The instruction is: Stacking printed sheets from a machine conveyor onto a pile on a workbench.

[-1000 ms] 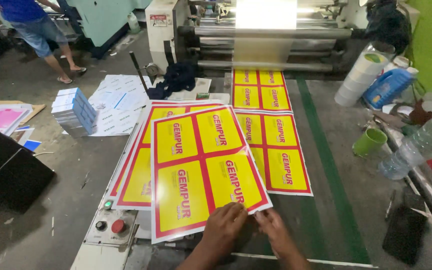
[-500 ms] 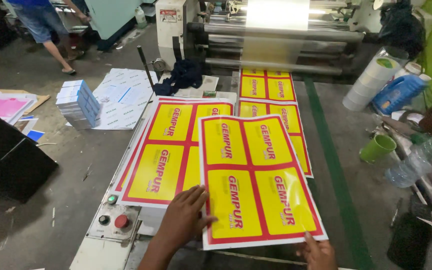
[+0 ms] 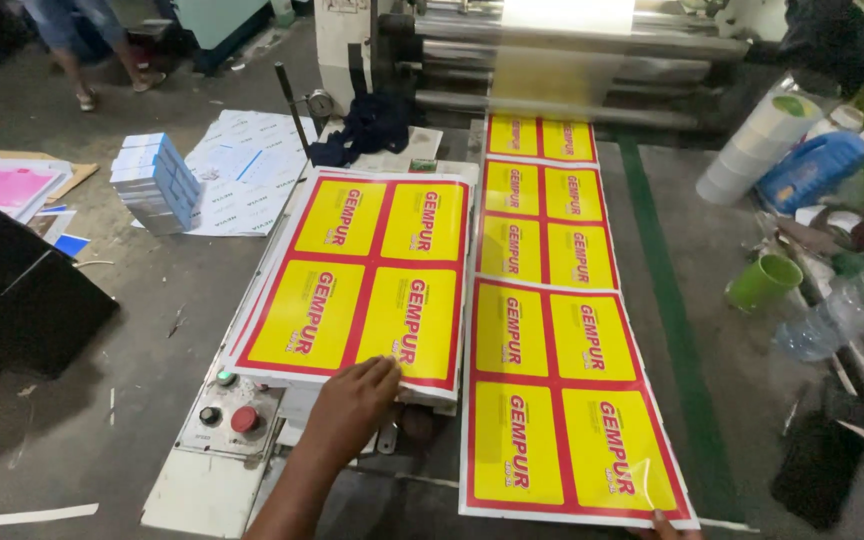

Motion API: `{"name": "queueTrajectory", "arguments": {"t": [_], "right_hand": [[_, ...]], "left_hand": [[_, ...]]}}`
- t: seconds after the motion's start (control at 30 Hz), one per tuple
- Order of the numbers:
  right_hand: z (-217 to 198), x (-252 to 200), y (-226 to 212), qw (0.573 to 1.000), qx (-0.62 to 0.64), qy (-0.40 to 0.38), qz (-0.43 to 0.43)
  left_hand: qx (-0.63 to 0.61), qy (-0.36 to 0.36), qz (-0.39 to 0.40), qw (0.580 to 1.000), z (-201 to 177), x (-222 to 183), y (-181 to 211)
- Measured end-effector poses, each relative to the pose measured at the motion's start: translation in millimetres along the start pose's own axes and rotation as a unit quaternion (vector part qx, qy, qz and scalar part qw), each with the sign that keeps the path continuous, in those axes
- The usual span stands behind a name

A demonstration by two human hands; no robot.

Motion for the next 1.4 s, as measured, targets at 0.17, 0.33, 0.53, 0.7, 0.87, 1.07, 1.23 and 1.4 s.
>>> {"name": "queueTrajectory", "arguments": {"t": [0.17,0.33,0.53,0.7,0.87,1.07,1.23,1.4], "right_hand": [[98,-112,-150,0.974,-0.077,0.11,0.184],[121,-117,-159,0.994,0.002,0.093,0.065],[133,-78,-173,0.998,0.039,0.045,0.001],[142,-34,-172,0.998,0.047,0.037,-0.002],[155,-40,-188,0.998,0.056,0.032,0.017],[189,-90,-202,0.998,0.017,-0.008,0.052],[259,-105,-219,0.982,0.024,-0.184,-0.028],[298,-117,-226,0.946,0.079,-0.285,-0.136]], "left_hand": [[-0.024,-0.002,-0.029,0.999,-17,2,3],[-0.061,0.054,-0.018,0.997,-26,0,2],[-0.061,0.098,-0.082,0.99,-38,0,7],[-0.062,0.134,-0.09,0.985,-40,2,12],[-0.064,0.192,-0.101,0.974,-53,1,17],[-0.106,0.205,-0.016,0.973,-39,4,46],[-0.129,0.153,0.04,0.979,-9,16,103],[-0.113,0.087,0.049,0.989,11,22,138]]}}
Point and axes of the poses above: each hand's wrist, its own x-axis towards the middle knuckle, its own z-axis out of the palm, y = z × x, the point moved 4 cm from there along x, towards the middle knuckle, and after that the axes turned 9 degrees about -z, right-handed, at the moved point
